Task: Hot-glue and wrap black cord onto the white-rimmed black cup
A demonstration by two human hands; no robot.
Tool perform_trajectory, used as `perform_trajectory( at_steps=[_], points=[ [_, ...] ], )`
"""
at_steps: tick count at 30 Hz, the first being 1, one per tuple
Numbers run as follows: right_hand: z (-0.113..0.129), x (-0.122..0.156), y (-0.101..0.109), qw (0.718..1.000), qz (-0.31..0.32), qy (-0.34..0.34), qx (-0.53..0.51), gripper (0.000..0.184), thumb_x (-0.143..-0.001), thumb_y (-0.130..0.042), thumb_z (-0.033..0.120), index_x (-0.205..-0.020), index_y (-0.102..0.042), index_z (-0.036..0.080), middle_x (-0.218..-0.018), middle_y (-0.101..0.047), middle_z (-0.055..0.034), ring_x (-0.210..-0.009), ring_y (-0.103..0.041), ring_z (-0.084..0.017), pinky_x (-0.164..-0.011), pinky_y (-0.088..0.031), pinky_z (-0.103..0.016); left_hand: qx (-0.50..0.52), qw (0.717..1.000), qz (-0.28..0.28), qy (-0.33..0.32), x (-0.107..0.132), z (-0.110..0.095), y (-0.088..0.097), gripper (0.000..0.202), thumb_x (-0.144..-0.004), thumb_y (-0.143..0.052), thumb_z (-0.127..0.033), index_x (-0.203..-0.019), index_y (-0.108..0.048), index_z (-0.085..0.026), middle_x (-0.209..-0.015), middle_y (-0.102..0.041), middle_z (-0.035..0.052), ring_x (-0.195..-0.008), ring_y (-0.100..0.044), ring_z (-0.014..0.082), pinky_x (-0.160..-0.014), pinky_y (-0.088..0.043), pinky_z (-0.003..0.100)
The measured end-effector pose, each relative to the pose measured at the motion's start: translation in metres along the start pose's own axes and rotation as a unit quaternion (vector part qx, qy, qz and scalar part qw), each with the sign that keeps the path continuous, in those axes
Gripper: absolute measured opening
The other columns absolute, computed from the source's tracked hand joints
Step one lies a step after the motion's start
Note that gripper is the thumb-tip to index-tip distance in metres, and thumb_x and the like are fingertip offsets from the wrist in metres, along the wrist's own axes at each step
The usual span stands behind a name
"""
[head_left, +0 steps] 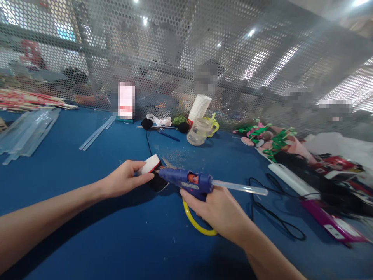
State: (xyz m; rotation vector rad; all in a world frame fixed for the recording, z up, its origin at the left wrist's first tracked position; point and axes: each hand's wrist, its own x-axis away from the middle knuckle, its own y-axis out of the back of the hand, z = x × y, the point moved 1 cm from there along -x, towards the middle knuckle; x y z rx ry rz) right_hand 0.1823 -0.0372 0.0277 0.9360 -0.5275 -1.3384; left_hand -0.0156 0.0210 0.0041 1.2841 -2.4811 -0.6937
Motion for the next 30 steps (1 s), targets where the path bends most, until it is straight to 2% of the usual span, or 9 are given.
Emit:
perform_trajectory(
  at_steps=[7,12,16,20,23,26,30],
  points=[
    [0.0035,0.0001,0.0015,0.999,-0.001,-0.035,0.022,0.016,-0.069,-0.046,0.029,-0.059,-0.055,0.020,-0.050,-0.053,-0.0019,-0.046,-0.049,-0.015,-0.044,-0.038,-0.027,-0.012,1.000,0.003,-0.002,-0.0009,-0.0003,0.0001,0.032,-0.076,-0.044,-0.038,-0.085,-0.057,-0.010,-0.066,-0.052,-0.0004,-0.059,-0.043,0.0120,-0.055,-0.035,0.022],
    [0.0028,0.0003,0.0019,1.000,-0.008,-0.014,0.011,0.018,-0.071,-0.044,0.027,-0.063,-0.057,0.018,-0.054,-0.057,-0.0030,-0.051,-0.052,-0.016,-0.050,-0.041,-0.027,-0.011,1.000,-0.001,-0.009,-0.0008,0.0007,0.0000,0.032,-0.075,-0.046,-0.038,-0.087,-0.057,-0.011,-0.066,-0.052,-0.0010,-0.059,-0.043,0.0118,-0.054,-0.035,0.021],
    [0.0038,0.0015,0.0026,0.999,0.001,-0.035,0.018,0.017,-0.070,-0.046,0.026,-0.060,-0.055,0.017,-0.053,-0.055,-0.0021,-0.048,-0.051,-0.015,-0.048,-0.040,-0.026,-0.015,1.000,0.003,-0.010,-0.0008,0.0006,0.0001,0.032,-0.076,-0.045,-0.038,-0.088,-0.057,-0.010,-0.067,-0.053,-0.0005,-0.059,-0.044,0.0121,-0.054,-0.035,0.021],
    [0.0032,0.0003,0.0039,0.999,-0.005,-0.035,-0.001,0.015,-0.071,-0.047,0.025,-0.065,-0.056,0.016,-0.057,-0.058,-0.0028,-0.053,-0.054,-0.015,-0.052,-0.042,-0.025,0.005,1.000,0.004,-0.031,-0.0007,-0.0014,0.0002,0.029,-0.075,-0.048,-0.035,-0.092,-0.055,-0.012,-0.075,-0.057,0.0008,-0.066,-0.048,0.0137,-0.060,-0.038,0.022],
    [0.0021,-0.0012,0.0051,0.999,0.003,-0.047,-0.027,0.017,-0.072,-0.046,0.026,-0.060,-0.053,0.016,-0.051,-0.055,-0.0010,-0.048,-0.052,-0.013,-0.048,-0.041,-0.024,0.026,0.999,0.011,-0.041,-0.0005,-0.0026,0.0002,0.031,-0.075,-0.049,-0.033,-0.098,-0.053,-0.014,-0.085,-0.059,0.0028,-0.074,-0.051,0.0159,-0.066,-0.040,0.024],
    [0.0018,-0.0016,0.0054,0.997,0.007,-0.055,-0.045,0.015,-0.073,-0.047,0.025,-0.064,-0.054,0.016,-0.046,-0.051,0.0015,-0.043,-0.049,-0.012,-0.045,-0.040,-0.023,0.034,0.998,0.020,-0.043,-0.0002,-0.0026,0.0006,0.035,-0.076,-0.049,-0.033,-0.105,-0.049,-0.014,-0.093,-0.058,0.0046,-0.080,-0.051,0.0178,-0.069,-0.041,0.026],
    [0.0026,-0.0002,0.0049,0.997,0.018,-0.054,-0.057,0.016,-0.073,-0.046,0.026,-0.063,-0.053,0.016,-0.043,-0.049,0.0031,-0.040,-0.046,-0.011,-0.044,-0.039,-0.022,0.022,0.998,0.025,-0.045,-0.0001,-0.0020,0.0010,0.037,-0.076,-0.049,-0.033,-0.107,-0.048,-0.013,-0.092,-0.058,0.0050,-0.080,-0.051,0.0184,-0.070,-0.041,0.027]
  ],
)
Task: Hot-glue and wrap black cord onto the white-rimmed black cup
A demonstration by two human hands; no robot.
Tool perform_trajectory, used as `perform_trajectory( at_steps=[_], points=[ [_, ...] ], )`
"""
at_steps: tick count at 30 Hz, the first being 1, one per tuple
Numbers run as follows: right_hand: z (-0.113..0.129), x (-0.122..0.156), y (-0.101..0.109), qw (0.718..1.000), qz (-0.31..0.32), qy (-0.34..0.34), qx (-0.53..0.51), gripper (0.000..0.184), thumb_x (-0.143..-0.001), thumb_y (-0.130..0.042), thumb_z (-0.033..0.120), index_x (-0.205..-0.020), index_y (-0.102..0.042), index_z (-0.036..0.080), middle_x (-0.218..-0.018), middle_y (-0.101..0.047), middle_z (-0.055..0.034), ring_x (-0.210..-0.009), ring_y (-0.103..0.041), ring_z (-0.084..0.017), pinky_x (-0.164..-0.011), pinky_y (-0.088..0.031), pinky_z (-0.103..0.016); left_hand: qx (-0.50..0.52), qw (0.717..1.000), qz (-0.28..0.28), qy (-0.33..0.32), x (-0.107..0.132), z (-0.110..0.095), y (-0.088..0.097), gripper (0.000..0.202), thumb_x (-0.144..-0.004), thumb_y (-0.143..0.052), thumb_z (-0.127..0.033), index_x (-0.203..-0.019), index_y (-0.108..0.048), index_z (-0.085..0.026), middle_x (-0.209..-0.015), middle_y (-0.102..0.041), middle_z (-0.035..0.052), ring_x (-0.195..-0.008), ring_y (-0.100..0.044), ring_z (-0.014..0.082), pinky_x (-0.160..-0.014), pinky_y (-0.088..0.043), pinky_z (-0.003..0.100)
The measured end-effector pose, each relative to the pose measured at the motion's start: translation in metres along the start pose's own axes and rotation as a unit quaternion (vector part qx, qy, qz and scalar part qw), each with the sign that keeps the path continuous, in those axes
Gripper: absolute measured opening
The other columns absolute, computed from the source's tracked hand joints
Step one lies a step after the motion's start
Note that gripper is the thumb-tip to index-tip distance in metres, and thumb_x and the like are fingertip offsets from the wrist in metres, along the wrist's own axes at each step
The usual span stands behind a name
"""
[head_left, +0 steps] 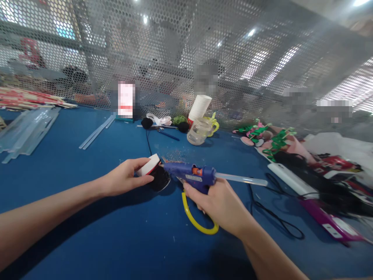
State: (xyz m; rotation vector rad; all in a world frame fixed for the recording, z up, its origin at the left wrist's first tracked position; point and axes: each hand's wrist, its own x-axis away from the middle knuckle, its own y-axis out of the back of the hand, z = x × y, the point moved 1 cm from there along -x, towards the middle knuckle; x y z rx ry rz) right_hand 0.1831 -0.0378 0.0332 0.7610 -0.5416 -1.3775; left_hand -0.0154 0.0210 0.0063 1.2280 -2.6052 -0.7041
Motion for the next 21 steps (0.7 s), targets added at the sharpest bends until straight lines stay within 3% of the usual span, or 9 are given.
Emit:
perform_trajectory(
  at_steps=[21],
  points=[
    [-0.0009,-0.0004,0.0034,0.998,0.028,-0.023,-0.047,0.017,-0.073,-0.047,0.026,-0.059,-0.050,0.017,-0.041,-0.046,0.0048,-0.037,-0.043,-0.009,-0.044,-0.039,-0.021,-0.036,0.999,0.025,0.014,-0.0002,-0.0016,0.0059,0.034,-0.075,-0.048,-0.032,-0.104,-0.047,-0.014,-0.094,-0.057,0.0043,-0.080,-0.053,0.0177,-0.066,-0.042,0.024]
  ],
)
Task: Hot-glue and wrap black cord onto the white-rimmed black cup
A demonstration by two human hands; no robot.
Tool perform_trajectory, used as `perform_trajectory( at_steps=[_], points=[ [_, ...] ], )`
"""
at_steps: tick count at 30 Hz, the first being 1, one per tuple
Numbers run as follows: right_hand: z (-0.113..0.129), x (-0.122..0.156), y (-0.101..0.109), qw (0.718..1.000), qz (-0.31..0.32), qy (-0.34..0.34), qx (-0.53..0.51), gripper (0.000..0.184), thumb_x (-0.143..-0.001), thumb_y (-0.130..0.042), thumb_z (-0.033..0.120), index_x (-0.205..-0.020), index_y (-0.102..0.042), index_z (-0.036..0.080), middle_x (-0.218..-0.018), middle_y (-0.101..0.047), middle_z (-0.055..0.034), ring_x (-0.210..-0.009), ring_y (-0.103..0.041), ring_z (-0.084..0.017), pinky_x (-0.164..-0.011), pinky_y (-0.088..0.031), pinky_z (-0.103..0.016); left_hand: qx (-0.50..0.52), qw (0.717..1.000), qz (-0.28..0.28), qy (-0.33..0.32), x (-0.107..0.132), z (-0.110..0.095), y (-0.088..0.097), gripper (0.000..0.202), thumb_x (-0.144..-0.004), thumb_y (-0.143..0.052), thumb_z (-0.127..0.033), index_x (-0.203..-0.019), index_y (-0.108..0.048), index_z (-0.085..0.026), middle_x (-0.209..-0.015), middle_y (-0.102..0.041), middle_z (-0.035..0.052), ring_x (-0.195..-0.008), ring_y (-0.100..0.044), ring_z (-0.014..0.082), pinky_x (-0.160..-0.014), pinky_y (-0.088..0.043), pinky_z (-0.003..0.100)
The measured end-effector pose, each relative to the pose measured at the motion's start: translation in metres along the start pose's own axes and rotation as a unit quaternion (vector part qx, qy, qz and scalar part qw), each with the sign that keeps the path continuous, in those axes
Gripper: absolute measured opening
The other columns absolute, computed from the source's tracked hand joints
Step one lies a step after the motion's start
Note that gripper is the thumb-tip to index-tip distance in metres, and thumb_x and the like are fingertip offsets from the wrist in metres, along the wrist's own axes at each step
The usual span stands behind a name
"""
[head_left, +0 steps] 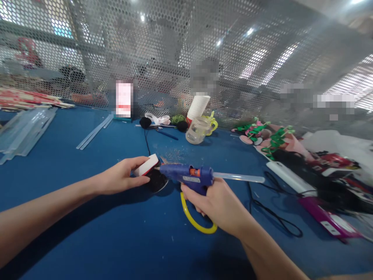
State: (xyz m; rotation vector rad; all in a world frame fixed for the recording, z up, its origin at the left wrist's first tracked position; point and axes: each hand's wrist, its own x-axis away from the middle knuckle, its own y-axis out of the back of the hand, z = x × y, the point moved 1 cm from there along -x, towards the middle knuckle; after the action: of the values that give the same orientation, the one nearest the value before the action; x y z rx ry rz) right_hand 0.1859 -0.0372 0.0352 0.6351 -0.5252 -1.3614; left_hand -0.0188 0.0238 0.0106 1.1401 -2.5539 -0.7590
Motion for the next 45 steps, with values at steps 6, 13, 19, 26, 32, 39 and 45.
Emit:
perform_trajectory(
  at_steps=[6,13,19,26,32,39,45],
  points=[
    [0.001,0.000,0.001,1.000,-0.004,-0.017,0.001,0.023,-0.074,-0.044,0.028,-0.056,-0.050,0.016,-0.040,-0.047,0.0036,-0.036,-0.043,-0.009,-0.041,-0.038,-0.022,-0.003,1.000,0.006,-0.002,0.000,-0.001,0.002,0.036,-0.074,-0.048,-0.031,-0.106,-0.046,-0.014,-0.092,-0.058,0.0040,-0.078,-0.053,0.0175,-0.064,-0.042,0.024],
    [-0.002,-0.001,0.001,1.000,-0.007,-0.020,-0.015,0.022,-0.073,-0.046,0.028,-0.054,-0.048,0.017,-0.039,-0.046,0.0039,-0.034,-0.042,-0.008,-0.038,-0.037,-0.020,0.000,1.000,0.018,-0.002,0.000,-0.003,0.003,0.037,-0.075,-0.047,-0.031,-0.108,-0.044,-0.014,-0.093,-0.057,0.0045,-0.080,-0.052,0.0182,-0.066,-0.042,0.025],
    [-0.001,-0.001,0.001,1.000,-0.002,-0.015,-0.022,0.020,-0.073,-0.046,0.027,-0.057,-0.051,0.016,-0.039,-0.047,0.0041,-0.035,-0.042,-0.009,-0.039,-0.037,-0.021,-0.013,1.000,0.019,0.000,0.001,-0.004,0.004,0.037,-0.075,-0.047,-0.032,-0.107,-0.044,-0.013,-0.090,-0.057,0.0047,-0.076,-0.052,0.0175,-0.064,-0.042,0.024],
    [0.001,0.000,0.000,1.000,-0.021,-0.004,0.017,0.019,-0.073,-0.045,0.026,-0.058,-0.052,0.016,-0.047,-0.052,0.0018,-0.040,-0.045,-0.009,-0.044,-0.038,-0.022,-0.009,1.000,0.014,-0.001,0.001,-0.003,0.003,0.035,-0.075,-0.047,-0.032,-0.105,-0.045,-0.014,-0.089,-0.056,0.0040,-0.075,-0.051,0.0171,-0.063,-0.041,0.024],
    [0.001,0.002,-0.010,0.988,-0.066,-0.017,0.137,0.016,-0.068,-0.048,0.029,-0.062,-0.057,0.016,-0.050,-0.053,-0.0017,-0.040,-0.045,-0.012,-0.039,-0.033,-0.024,-0.014,1.000,0.002,-0.001,0.000,-0.002,0.001,0.033,-0.075,-0.048,-0.033,-0.103,-0.047,-0.015,-0.081,-0.055,0.0013,-0.069,-0.048,0.0142,-0.060,-0.039,0.021],
    [-0.005,0.006,-0.019,0.984,-0.068,0.047,0.157,0.017,-0.069,-0.046,0.030,-0.071,-0.059,0.020,-0.052,-0.056,-0.0011,-0.042,-0.048,-0.013,-0.040,-0.033,-0.024,0.004,1.000,0.006,0.004,0.000,-0.003,0.001,0.037,-0.075,-0.047,-0.032,-0.107,-0.045,-0.015,-0.089,-0.056,0.0035,-0.077,-0.050,0.0169,-0.066,-0.041,0.024],
    [-0.004,0.005,-0.022,0.982,-0.082,0.046,0.162,0.016,-0.068,-0.046,0.029,-0.067,-0.058,0.019,-0.052,-0.055,-0.0014,-0.045,-0.049,-0.014,-0.045,-0.038,-0.024,0.003,1.000,0.009,0.002,0.000,-0.001,0.000,0.040,-0.075,-0.048,-0.032,-0.111,-0.043,-0.016,-0.094,-0.055,0.0035,-0.081,-0.051,0.0179,-0.069,-0.041,0.026]
  ],
)
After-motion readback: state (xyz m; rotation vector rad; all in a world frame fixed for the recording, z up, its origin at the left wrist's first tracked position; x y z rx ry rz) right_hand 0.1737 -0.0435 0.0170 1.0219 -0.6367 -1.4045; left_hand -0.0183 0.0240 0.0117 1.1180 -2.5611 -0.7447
